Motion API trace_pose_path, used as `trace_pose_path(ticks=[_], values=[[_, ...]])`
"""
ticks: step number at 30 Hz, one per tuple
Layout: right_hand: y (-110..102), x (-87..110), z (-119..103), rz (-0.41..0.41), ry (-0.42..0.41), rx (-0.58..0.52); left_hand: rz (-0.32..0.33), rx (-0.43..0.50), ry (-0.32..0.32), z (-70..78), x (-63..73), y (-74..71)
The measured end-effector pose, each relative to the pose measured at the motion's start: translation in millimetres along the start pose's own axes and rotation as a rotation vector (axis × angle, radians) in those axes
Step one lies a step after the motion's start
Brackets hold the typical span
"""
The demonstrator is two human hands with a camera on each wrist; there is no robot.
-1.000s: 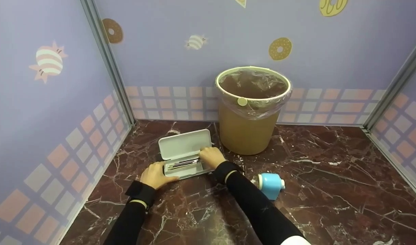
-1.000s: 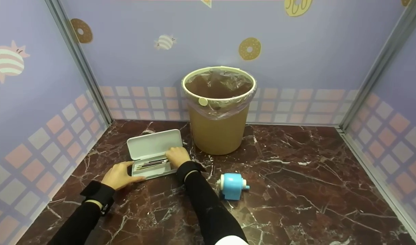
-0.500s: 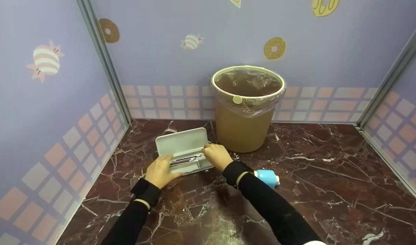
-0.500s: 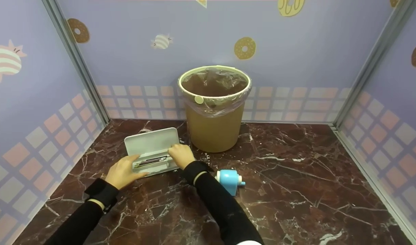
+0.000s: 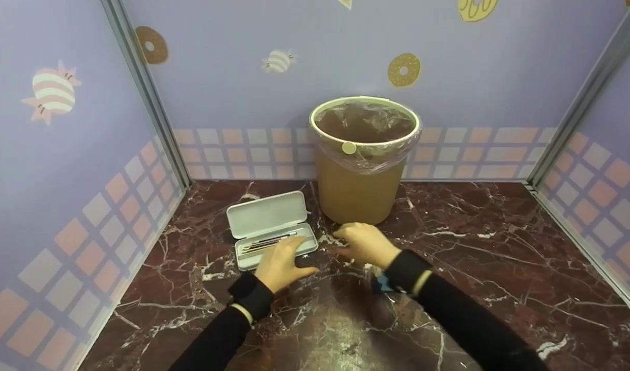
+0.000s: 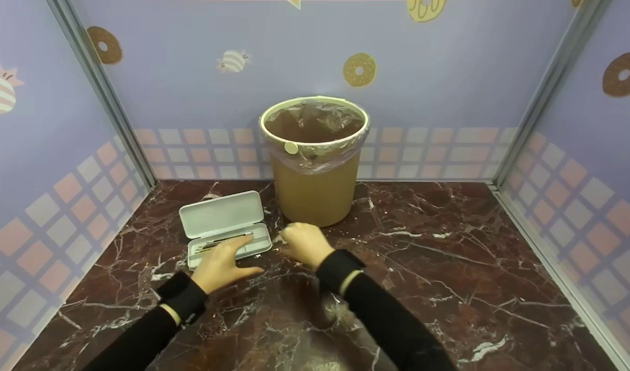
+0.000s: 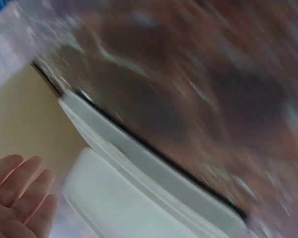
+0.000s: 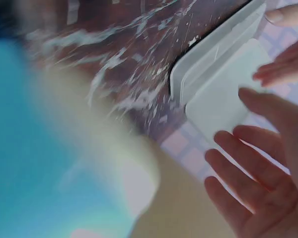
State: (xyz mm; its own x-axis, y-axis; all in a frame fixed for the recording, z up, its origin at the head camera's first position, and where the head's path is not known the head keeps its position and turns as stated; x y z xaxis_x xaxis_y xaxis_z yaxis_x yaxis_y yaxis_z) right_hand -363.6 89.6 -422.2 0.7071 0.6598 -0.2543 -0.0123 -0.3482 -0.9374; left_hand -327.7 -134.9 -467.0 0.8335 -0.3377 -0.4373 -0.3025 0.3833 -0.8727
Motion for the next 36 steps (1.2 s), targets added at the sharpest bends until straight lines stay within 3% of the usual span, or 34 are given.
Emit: trace_pose_path(ticks=[5, 9, 18, 27, 36], values=[[-16, 37.6, 21, -0.097, 0.02, -0.03, -0.053, 0.065, 0.011, 28.2, 2.2, 12.4], [-22, 59.7, 36, -0.174, 0.082, -0.105, -0.092, 0.076, 0.022, 44.5, 9.1, 22.8], [-31, 76.3, 52, -0.304, 0.197, -0.117, -0.101, 0.071, 0.051, 66.8, 12.2, 37.5], [-33, 74.3, 53, -0.28, 0.199, -0.082, -0.151, 0.11, 0.025, 79.8, 6.8, 39.7], [-33, 73.1, 55, -0.178, 0.315, -0.129, -0.14, 0.125, -0.013, 95.3, 0.6, 46.2]])
Point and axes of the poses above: each hand's wrist, its own x-axis away from the middle knuckle, its own y-axis out of the palm, z = x × y, the point moved 1 cm from there along -x, towards the middle knuckle, and after that the axes turned 8 degrees about -x, right-handed, at the moved point
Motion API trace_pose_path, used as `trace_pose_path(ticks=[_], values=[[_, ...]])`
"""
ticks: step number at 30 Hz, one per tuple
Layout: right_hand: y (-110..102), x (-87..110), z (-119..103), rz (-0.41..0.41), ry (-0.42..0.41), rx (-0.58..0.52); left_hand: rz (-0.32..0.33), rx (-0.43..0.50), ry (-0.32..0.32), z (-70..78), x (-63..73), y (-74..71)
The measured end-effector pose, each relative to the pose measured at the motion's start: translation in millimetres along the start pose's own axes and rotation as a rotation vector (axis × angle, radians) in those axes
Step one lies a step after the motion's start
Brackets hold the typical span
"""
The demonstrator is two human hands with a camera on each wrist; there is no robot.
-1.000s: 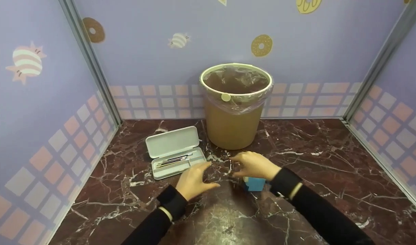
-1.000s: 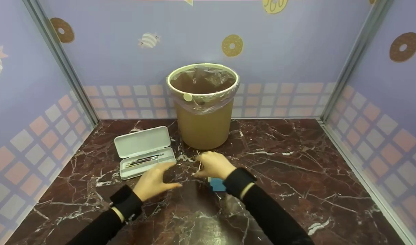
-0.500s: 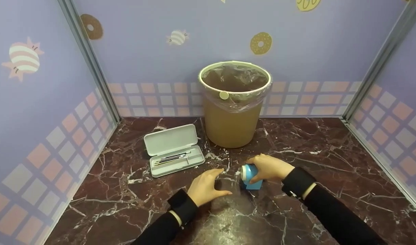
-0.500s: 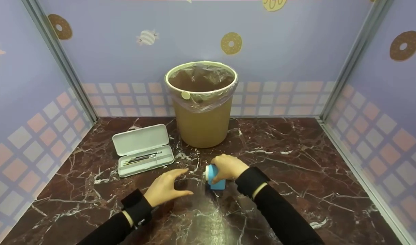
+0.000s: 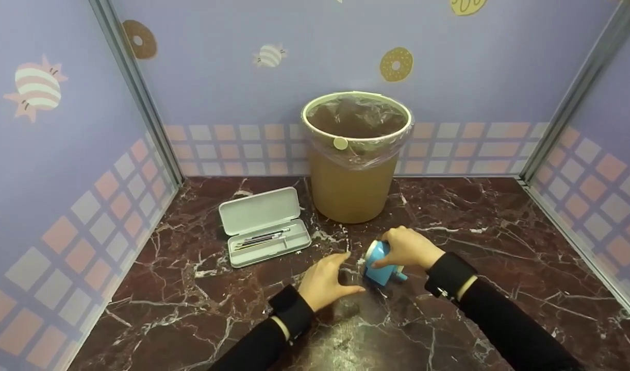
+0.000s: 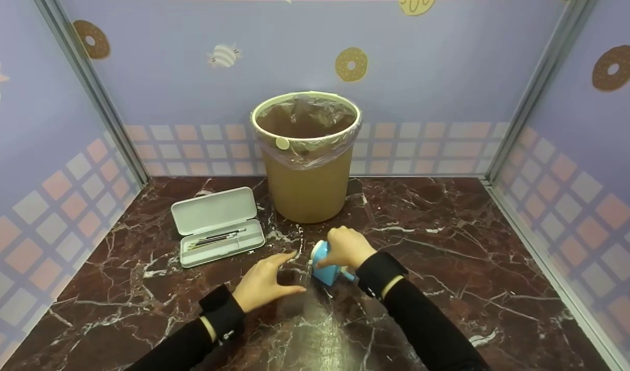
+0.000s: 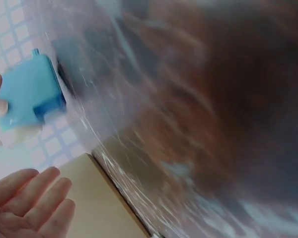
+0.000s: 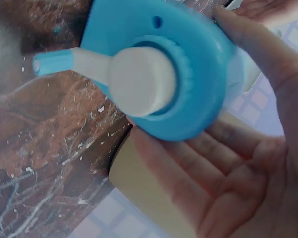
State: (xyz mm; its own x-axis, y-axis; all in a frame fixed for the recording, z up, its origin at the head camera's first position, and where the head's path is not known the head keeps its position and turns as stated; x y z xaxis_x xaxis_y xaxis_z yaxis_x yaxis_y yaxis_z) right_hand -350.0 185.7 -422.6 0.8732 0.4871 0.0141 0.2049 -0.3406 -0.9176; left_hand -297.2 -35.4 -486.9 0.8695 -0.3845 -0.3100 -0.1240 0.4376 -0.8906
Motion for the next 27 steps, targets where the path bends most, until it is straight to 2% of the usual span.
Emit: trace_pose_path(ticks=[7, 13, 16, 20, 27], values=[[-4, 2.0, -4, 0.105, 0.103, -0.14, 0.026, 0.006, -0.06, 10.2, -11.8, 8.1], [-3, 0.0, -11, 0.209, 0.151, -0.192, 0.076, 0.055, -0.103, 15.4, -22.9, 15.2], [0, -0.6, -15, 0.246, 0.158, -0.2, 0.098, 0.082, -0.144, 16.8, -26.1, 18.7], [3, -1.8, -19, 0.253, 0.163, -0.182, 0.114, 0.092, -0.182, 18.4, -29.2, 21.0], [6, -4.0, -24, 0.272, 0.133, -0.136, 0.119, 0.119, -0.155, 16.9, -34.7, 18.1]])
Point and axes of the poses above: each hand's wrist, its own x-axis away from the middle knuckle, its own y-axis out of the palm, z = x × y, the point moved 1 cm from there along -x, towards the middle knuckle, and after that the axes turned 8 degrees about -x, right-handed, at the moved point
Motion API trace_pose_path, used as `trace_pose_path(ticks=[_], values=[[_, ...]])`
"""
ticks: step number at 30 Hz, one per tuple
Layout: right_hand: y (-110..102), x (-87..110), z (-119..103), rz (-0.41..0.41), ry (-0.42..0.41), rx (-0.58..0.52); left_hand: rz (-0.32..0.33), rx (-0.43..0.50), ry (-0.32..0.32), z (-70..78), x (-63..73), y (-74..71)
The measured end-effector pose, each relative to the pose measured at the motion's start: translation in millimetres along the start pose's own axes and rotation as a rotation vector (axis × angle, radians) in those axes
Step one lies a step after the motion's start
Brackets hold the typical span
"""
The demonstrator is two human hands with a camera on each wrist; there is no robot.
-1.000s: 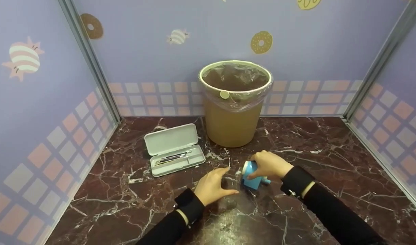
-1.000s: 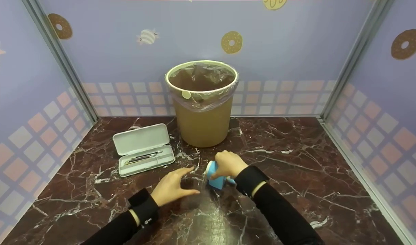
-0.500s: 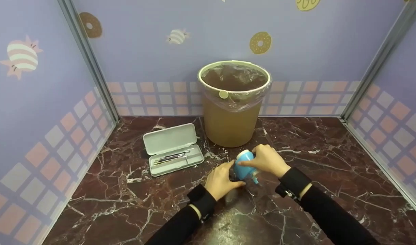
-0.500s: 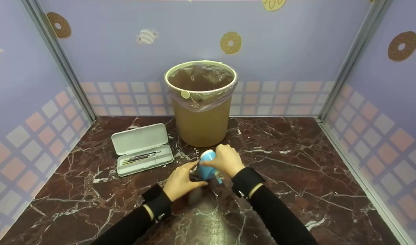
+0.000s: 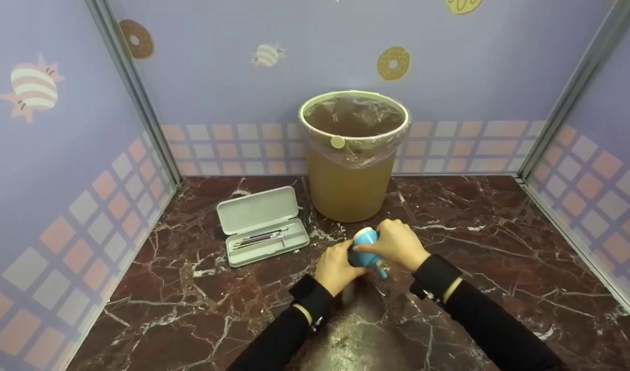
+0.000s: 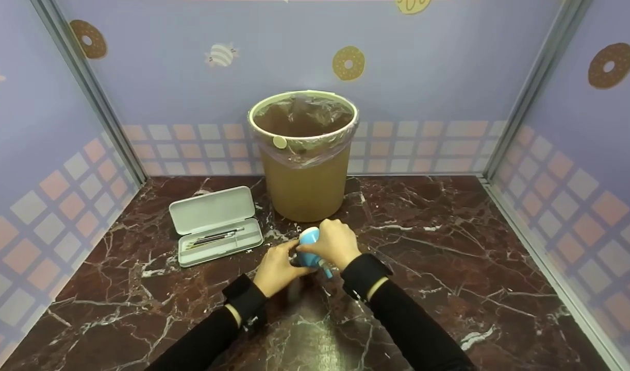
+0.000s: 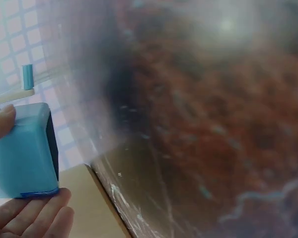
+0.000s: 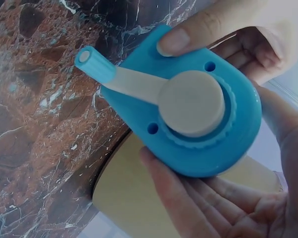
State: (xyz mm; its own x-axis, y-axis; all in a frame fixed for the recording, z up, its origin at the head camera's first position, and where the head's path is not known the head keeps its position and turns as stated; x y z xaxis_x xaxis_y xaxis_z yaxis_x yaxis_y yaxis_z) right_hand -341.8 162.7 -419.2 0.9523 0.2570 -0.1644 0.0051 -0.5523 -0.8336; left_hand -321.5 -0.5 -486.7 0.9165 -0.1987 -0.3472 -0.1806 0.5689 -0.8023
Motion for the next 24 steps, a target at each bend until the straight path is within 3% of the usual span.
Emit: trace_pose_path(ticks=[5, 11, 18, 24], values=[[-3, 1.7, 0, -0.047, -0.02, -0.058, -0.066, 0.063, 0.008, -6.1, -3.5, -5.8], [-12, 1.9, 0, -0.148, -0.08, -0.082, -0.192, 0.086, 0.108, -17.1, -7.4, -17.7], [-24, 3.0, 3, -0.286, -0.276, -0.025, -0.382, 0.181, 0.165, -27.6, -15.3, -33.8], [-31, 4.8, 5, -0.378, -0.352, -0.082, -0.487, 0.249, 0.191, -34.6, -18.4, -40.7]])
Point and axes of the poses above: each hand's wrist, its own x-axis away from the middle knuckle, its own y-axis out of the palm, z = x × y, the point moved 1 cm from there along -x, towards the middle knuckle, and after that the axes turned 8 degrees about -x, right-handed, at the moved point
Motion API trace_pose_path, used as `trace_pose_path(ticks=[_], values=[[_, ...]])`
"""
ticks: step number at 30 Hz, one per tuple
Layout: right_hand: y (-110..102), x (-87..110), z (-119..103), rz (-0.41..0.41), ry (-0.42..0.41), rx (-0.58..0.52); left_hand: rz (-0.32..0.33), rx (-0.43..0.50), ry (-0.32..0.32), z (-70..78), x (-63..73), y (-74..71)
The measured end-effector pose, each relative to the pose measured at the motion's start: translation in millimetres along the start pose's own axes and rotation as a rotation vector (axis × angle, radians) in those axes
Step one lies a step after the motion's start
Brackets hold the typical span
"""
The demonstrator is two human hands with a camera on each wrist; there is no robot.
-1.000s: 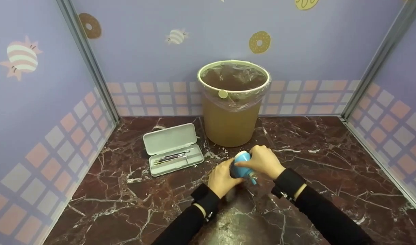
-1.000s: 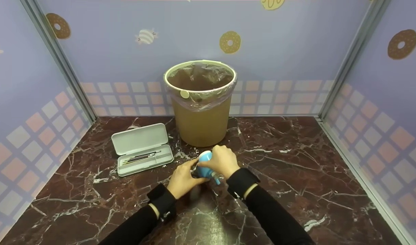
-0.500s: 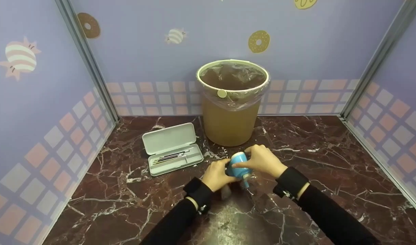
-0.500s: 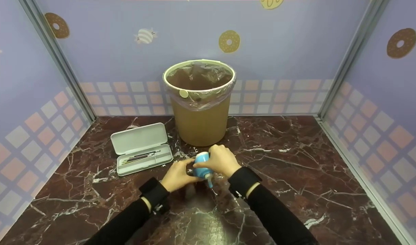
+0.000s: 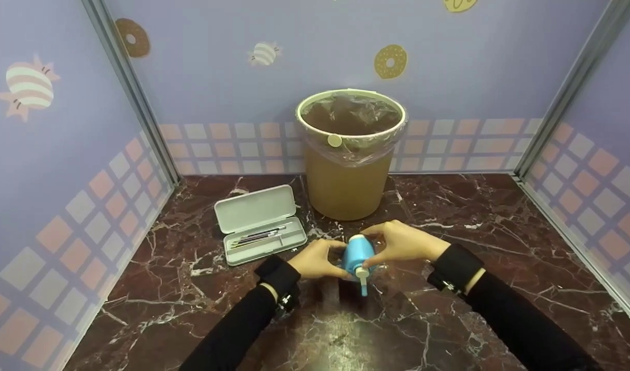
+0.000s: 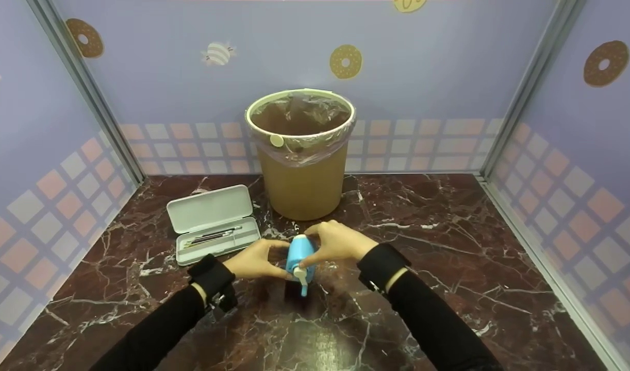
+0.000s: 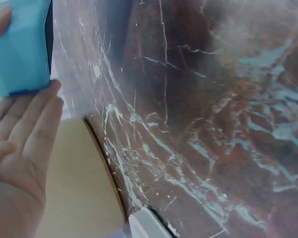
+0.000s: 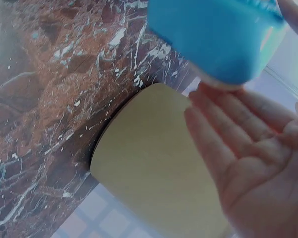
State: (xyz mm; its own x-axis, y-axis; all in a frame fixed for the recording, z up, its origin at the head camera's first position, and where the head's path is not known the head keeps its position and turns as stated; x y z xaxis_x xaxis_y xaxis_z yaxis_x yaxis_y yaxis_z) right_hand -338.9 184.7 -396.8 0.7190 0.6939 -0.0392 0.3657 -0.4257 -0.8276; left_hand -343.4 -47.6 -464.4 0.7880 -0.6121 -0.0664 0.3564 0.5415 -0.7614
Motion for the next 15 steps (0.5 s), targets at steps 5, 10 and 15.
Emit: trace_pose_path(ticks=[5, 10, 15], values=[[0.7, -0.6, -1.3, -0.006, -0.011, -0.032, -0.023, 0.019, 0.013, -2.3, 1.5, -0.1], [5.1, -2.0, 0.5, 0.033, 0.0, -0.048, -0.027, -0.002, 0.038, -4.6, -0.3, -1.1], [8.4, -2.3, 1.9, 0.106, 0.027, -0.007, -0.016, -0.049, 0.034, -1.8, 0.3, -5.9]])
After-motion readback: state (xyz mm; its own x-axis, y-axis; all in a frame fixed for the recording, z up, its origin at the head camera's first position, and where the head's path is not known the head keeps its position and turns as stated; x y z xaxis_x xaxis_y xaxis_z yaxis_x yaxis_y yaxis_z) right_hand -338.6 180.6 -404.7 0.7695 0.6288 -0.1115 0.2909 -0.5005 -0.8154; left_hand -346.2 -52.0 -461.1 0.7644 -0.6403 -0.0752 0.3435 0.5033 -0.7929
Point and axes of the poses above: each hand's wrist, its own x-axis away from the middle knuckle, its own y-axis out of the palm, z = x × y, the point moved 1 cm from there along -x, towards the middle knuckle, and after that the axes turned 8 degrees about -x, right-handed, at the moved point
